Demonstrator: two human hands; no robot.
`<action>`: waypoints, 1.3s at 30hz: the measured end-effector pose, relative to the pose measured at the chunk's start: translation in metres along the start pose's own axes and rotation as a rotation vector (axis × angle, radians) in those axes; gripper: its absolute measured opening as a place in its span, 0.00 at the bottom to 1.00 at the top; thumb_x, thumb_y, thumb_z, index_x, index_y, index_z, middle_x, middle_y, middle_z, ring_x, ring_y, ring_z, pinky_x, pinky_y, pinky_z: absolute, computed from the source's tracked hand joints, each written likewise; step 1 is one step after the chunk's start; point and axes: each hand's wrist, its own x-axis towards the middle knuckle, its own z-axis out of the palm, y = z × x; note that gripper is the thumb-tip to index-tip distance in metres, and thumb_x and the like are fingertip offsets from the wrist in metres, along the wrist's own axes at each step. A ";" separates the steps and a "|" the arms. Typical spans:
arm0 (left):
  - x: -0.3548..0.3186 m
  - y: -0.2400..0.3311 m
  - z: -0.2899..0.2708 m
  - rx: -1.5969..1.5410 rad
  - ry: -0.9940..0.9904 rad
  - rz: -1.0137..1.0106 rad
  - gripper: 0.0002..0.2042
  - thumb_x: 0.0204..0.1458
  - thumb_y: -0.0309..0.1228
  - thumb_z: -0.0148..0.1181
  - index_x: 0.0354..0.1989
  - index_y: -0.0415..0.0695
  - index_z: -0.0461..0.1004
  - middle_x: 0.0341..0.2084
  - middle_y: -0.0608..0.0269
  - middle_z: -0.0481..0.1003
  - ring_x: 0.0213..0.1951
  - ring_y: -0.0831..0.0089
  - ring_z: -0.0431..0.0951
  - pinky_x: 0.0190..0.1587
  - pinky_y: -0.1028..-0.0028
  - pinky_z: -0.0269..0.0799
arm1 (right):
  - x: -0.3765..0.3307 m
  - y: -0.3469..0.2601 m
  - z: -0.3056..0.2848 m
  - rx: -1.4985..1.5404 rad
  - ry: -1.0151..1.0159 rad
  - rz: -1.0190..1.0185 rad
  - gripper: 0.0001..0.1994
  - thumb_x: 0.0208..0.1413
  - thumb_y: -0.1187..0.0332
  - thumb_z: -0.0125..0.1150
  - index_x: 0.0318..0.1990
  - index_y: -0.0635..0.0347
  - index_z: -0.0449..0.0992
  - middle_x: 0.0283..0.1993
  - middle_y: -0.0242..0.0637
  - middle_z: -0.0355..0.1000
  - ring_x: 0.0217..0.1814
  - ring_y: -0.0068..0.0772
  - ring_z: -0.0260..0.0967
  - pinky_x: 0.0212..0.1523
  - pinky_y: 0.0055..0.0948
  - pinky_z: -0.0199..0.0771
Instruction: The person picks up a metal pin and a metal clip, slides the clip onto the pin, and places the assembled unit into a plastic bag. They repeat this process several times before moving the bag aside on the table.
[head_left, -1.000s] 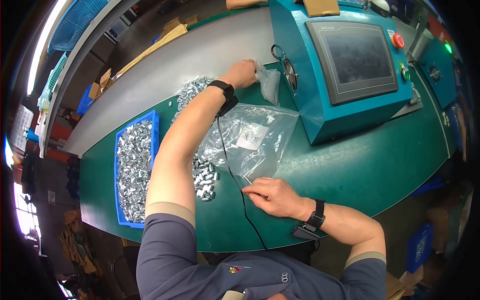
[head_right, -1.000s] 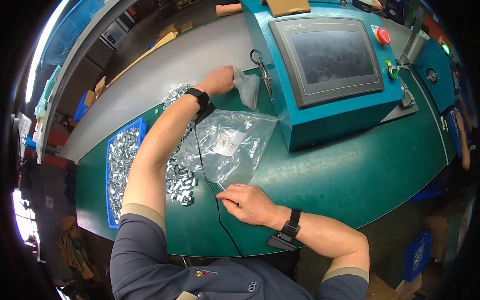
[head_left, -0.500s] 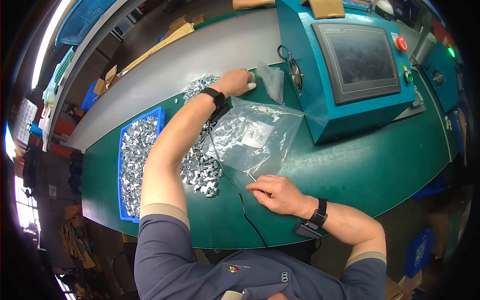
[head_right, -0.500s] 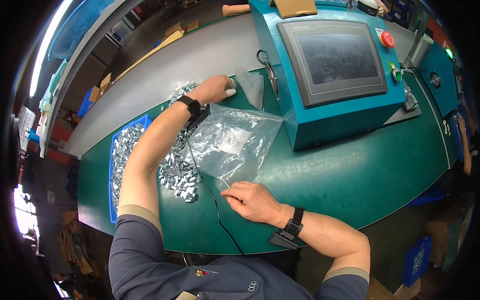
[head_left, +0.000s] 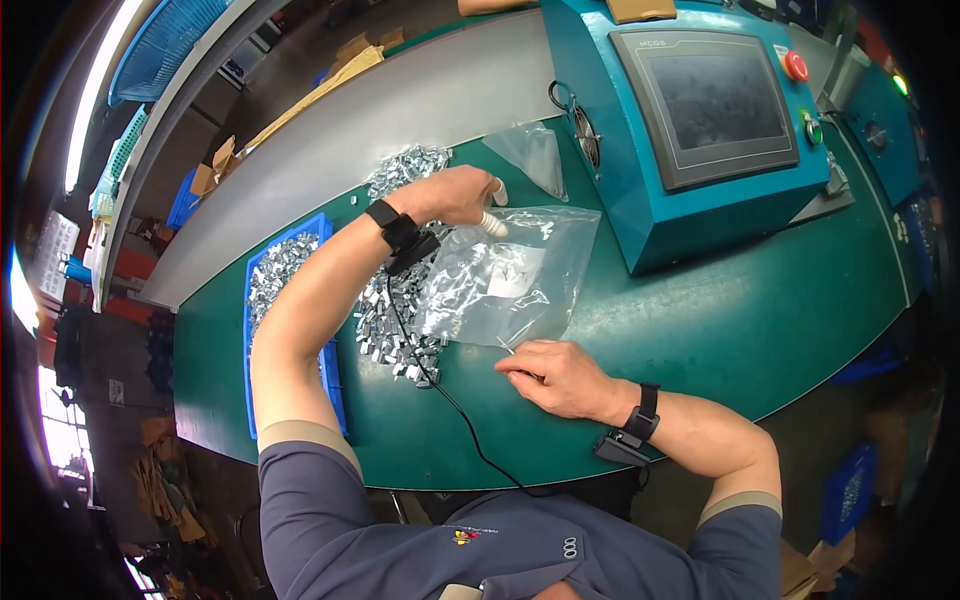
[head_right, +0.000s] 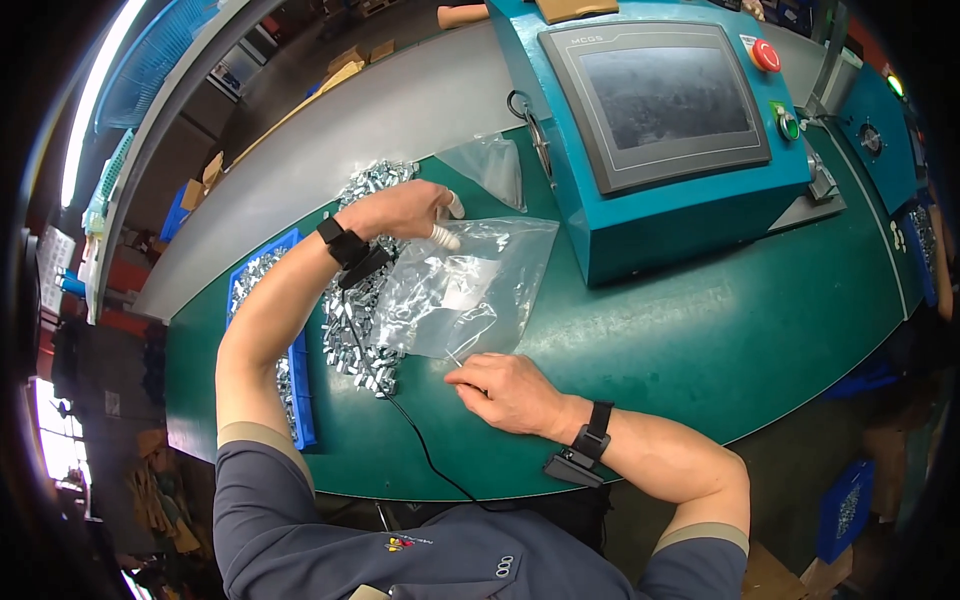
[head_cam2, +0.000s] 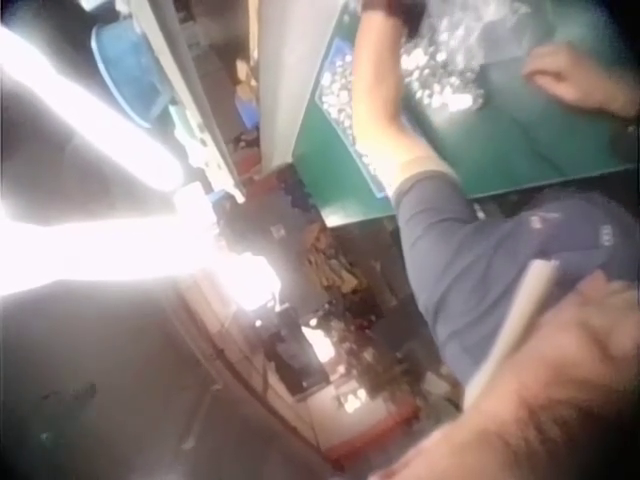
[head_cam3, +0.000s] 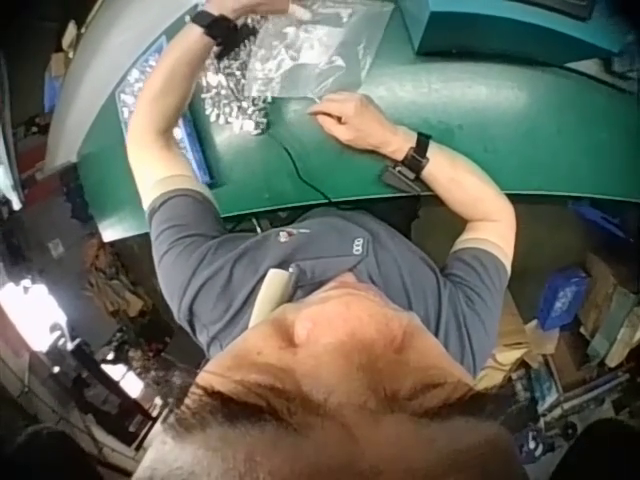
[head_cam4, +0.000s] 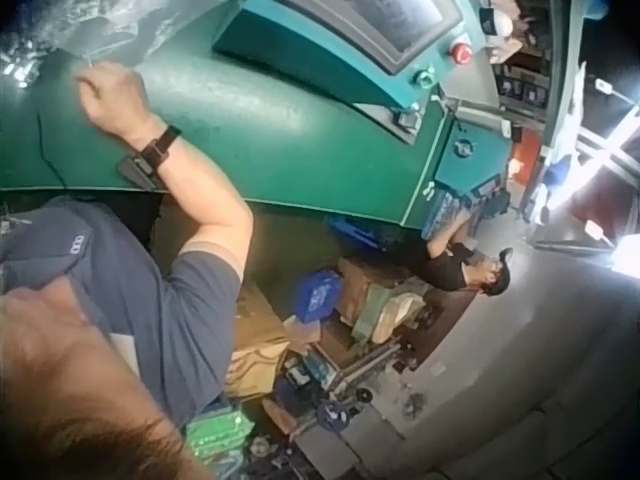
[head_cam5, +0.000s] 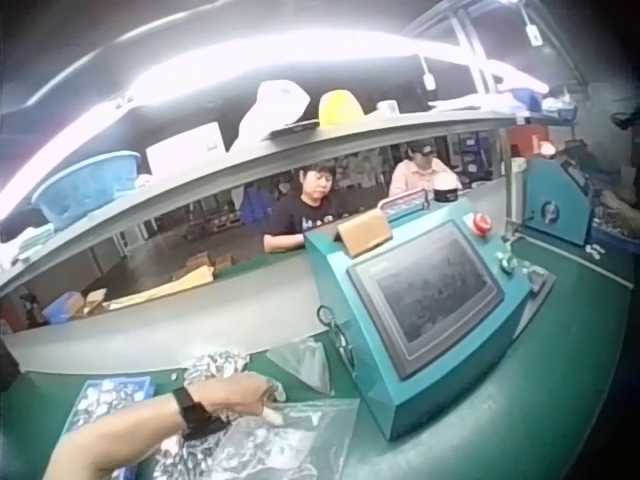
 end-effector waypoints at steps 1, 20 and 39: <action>-0.004 0.001 0.002 0.018 -0.033 -0.015 0.25 0.49 0.46 0.76 0.49 0.40 0.81 0.36 0.52 0.83 0.40 0.59 0.84 0.44 0.63 0.77 | 0.000 0.000 0.000 -0.010 0.003 -0.004 0.09 0.58 0.71 0.62 0.44 0.62 0.83 0.36 0.40 0.79 0.41 0.45 0.78 0.41 0.41 0.78; -0.028 -0.042 -0.049 -0.965 0.137 -0.327 0.13 0.64 0.33 0.59 0.52 0.42 0.82 0.40 0.65 0.83 0.38 0.73 0.82 0.36 0.71 0.79 | -0.003 0.001 0.000 -0.059 0.012 -0.101 0.08 0.57 0.72 0.62 0.42 0.61 0.84 0.36 0.39 0.80 0.40 0.45 0.78 0.40 0.41 0.79; 0.096 0.021 0.016 -1.177 0.477 -0.094 0.49 0.65 0.70 0.38 0.78 0.37 0.46 0.73 0.46 0.59 0.70 0.56 0.65 0.68 0.60 0.66 | -0.004 -0.003 0.000 -0.060 -0.008 -0.083 0.05 0.57 0.74 0.64 0.39 0.62 0.83 0.35 0.39 0.79 0.39 0.46 0.78 0.40 0.41 0.79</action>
